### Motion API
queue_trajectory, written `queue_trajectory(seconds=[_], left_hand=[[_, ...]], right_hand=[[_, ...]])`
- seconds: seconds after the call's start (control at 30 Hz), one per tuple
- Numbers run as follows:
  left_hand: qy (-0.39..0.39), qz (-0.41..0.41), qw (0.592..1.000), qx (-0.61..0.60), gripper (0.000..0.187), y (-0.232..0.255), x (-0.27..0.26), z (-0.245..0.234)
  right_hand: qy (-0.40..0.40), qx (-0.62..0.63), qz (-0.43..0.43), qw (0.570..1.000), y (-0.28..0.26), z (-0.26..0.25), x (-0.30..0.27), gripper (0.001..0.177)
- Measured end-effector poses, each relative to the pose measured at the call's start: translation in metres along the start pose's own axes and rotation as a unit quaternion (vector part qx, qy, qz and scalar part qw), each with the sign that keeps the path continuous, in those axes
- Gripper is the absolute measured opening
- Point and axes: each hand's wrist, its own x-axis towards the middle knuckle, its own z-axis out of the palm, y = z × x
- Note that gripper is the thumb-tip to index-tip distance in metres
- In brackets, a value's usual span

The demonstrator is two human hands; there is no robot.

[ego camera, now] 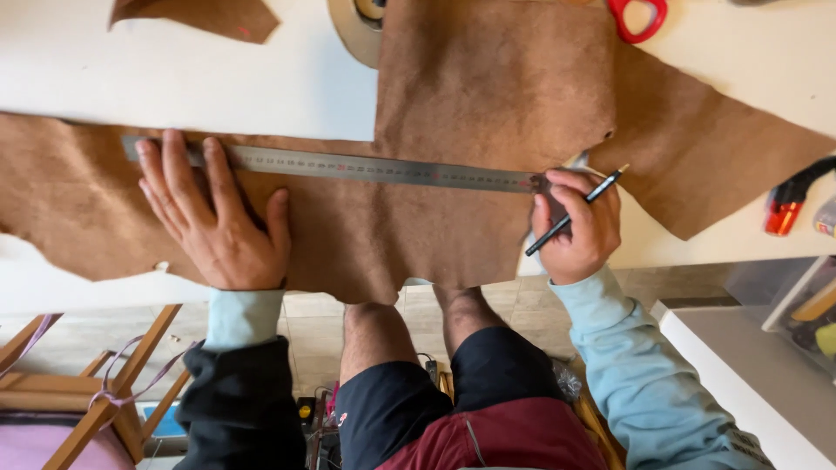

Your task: Measuring and marking lines on a piece of brown leather using a metal ruler and a pen for pattern layout.

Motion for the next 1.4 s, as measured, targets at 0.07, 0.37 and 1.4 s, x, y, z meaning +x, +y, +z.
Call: queue_trajectory(seconds=[0.07, 0.37, 1.4], left_hand=[[0.020, 0.005, 1.000, 0.002, 0.077, 0.003, 0.001, -0.003], [0.036, -0.044, 0.998, 0.035, 0.087, -0.024, -0.010, 0.005], [0.111, 0.049, 0.993, -0.007, 0.081, 0.013, 0.012, -0.007]], right_hand=[[0.002, 0.001, 0.000, 1.000, -0.001, 0.001, -0.001, 0.015], [-0.001, -0.025, 0.011, 1.000, 0.003, 0.002, -0.010, 0.017], [-0.005, 0.002, 0.019, 1.000, 0.008, -0.002, -0.006, 0.010]])
